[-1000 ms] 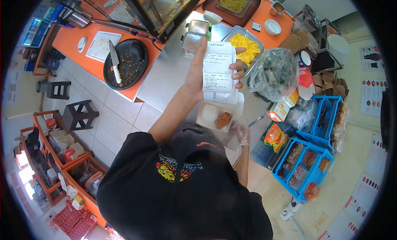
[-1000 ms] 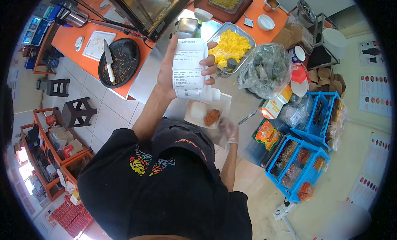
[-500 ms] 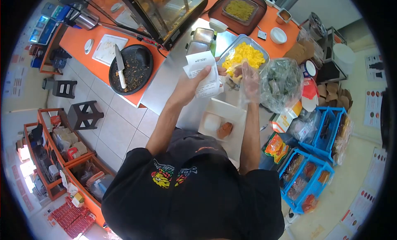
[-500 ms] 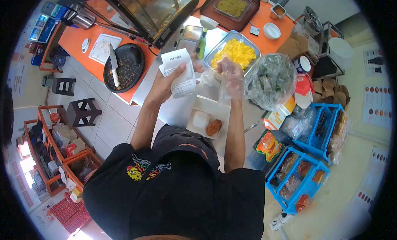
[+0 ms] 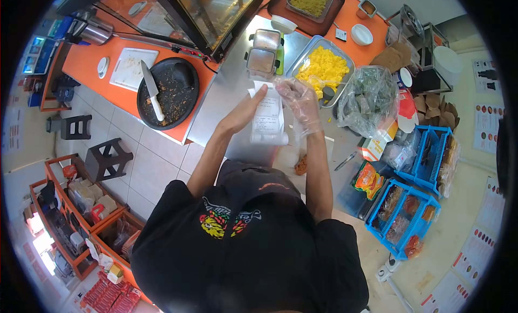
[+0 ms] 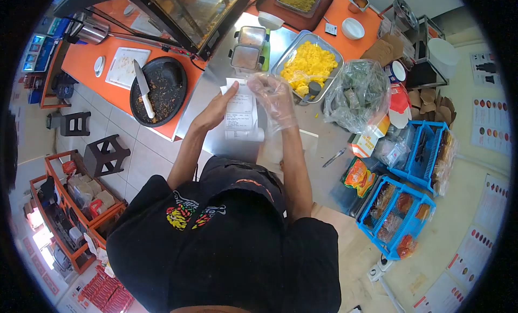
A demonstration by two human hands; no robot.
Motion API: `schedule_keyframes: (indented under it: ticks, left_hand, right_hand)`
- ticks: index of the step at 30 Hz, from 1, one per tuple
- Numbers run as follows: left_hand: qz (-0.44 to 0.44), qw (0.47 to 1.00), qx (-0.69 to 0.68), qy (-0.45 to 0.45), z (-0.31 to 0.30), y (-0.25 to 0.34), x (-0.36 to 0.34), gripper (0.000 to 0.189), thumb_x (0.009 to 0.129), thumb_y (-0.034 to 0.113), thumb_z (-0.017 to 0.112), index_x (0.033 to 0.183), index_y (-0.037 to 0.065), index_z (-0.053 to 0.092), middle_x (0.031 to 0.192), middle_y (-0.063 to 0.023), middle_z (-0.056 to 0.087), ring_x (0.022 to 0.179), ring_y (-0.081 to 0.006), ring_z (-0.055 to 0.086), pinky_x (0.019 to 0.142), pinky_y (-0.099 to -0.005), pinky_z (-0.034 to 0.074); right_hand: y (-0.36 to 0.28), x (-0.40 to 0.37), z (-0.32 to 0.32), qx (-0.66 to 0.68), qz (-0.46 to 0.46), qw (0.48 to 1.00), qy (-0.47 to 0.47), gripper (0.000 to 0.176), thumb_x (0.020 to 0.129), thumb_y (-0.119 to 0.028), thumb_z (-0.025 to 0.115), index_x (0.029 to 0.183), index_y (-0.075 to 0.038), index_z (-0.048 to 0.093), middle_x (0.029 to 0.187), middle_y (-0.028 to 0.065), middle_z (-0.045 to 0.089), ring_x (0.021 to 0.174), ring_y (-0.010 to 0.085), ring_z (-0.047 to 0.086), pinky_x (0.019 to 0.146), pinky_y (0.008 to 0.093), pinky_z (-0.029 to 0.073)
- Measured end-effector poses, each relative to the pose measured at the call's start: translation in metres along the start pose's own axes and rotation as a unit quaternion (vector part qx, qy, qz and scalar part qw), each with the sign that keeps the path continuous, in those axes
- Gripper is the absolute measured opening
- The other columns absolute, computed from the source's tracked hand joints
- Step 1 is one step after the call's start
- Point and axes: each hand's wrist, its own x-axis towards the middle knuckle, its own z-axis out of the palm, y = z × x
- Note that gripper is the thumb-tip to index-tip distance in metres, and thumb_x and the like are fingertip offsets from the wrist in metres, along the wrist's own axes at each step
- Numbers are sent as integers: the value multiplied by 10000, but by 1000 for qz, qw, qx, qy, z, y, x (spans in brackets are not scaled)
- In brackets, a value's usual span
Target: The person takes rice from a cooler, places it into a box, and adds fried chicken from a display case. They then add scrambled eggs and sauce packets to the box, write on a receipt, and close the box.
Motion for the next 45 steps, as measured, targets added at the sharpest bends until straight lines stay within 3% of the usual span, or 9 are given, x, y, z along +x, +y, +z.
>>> schedule_keyframes:
  ticks: [10, 18, 24, 26, 30, 33, 35, 38, 45]
  left_hand:
    - [-72, 988, -87, -107, -35, 3, -8, 573, 975, 556, 440, 1167, 22, 511, 875, -106, 635, 893, -262, 693, 664, -371, 583]
    - [-49, 981, -122, -140, -49, -7, -17, 532, 1001, 444, 423, 1298, 5, 470, 980, -179, 660, 910, -292, 686, 759, -361, 577]
    - [-73, 993, -50, -76, -50, -13, -5, 490, 1002, 389, 489, 1314, 12, 503, 1066, -114, 660, 924, -183, 654, 841, -291, 515]
    - [-64, 997, -26, -42, -41, -23, 4, 404, 963, 319, 602, 1229, 15, 592, 1034, -35, 662, 932, -98, 613, 830, -263, 486]
    - [-44, 992, 102, -57, -49, -54, 17, 362, 902, 232, 692, 1173, -2, 642, 1029, -60, 690, 930, -130, 645, 809, -285, 509]
    - [-2, 998, 61, 17, -47, -70, 26, 340, 885, 163, 704, 1168, -11, 636, 1010, -72, 691, 914, -133, 648, 771, -289, 527]
    - [46, 995, 16, 86, -45, -80, 35, 346, 872, 137, 712, 1174, -10, 632, 994, -84, 693, 887, -132, 651, 737, -291, 535]
    - [94, 986, 15, 134, -38, -65, 45, 348, 852, 127, 731, 1162, -4, 640, 957, -91, 695, 821, -129, 654, 689, -294, 535]
    - [72, 995, 20, 73, -47, -27, 80, 362, 894, 194, 701, 1176, -25, 643, 936, -97, 702, 774, -100, 664, 670, -252, 544]
  right_hand:
    - [7, 7, 26, 18, -18, 999, -33, 377, 761, -41, 795, 1106, -7, 647, 927, 49, 654, 876, 121, 609, 775, 272, 505]
    - [36, 19, -80, -44, -174, 941, 287, 321, 785, 7, 740, 1075, -14, 606, 992, 90, 662, 881, 148, 635, 811, 290, 526]
    - [45, -19, -42, -241, -109, 955, 135, 357, 782, -6, 763, 1092, -53, 592, 1020, 70, 626, 863, 175, 635, 759, 298, 561]
    - [42, -20, -10, 49, 83, 991, 94, 380, 761, -36, 792, 1082, -59, 590, 1001, 60, 621, 839, 148, 622, 643, 280, 575]
    - [55, -13, 9, 58, 107, 989, 83, 339, 734, -16, 794, 1021, -57, 618, 955, 68, 655, 804, 149, 633, 593, 293, 576]
    - [130, 12, -45, -53, -77, 964, 249, 227, 763, -67, 776, 949, -59, 646, 883, 102, 673, 758, 180, 643, 655, 319, 566]
    - [126, 14, -78, -325, -16, 861, 391, 273, 774, -256, 761, 900, -36, 659, 823, 168, 674, 740, 293, 661, 713, 391, 551]
    - [169, 33, -129, -594, 16, 763, 255, 528, 724, -403, 779, 1012, 23, 660, 892, 235, 690, 825, 389, 676, 735, 451, 535]
    - [189, 74, -167, -610, 165, 771, 79, 560, 693, -447, 767, 980, 24, 672, 986, 274, 673, 958, 406, 659, 801, 468, 530]
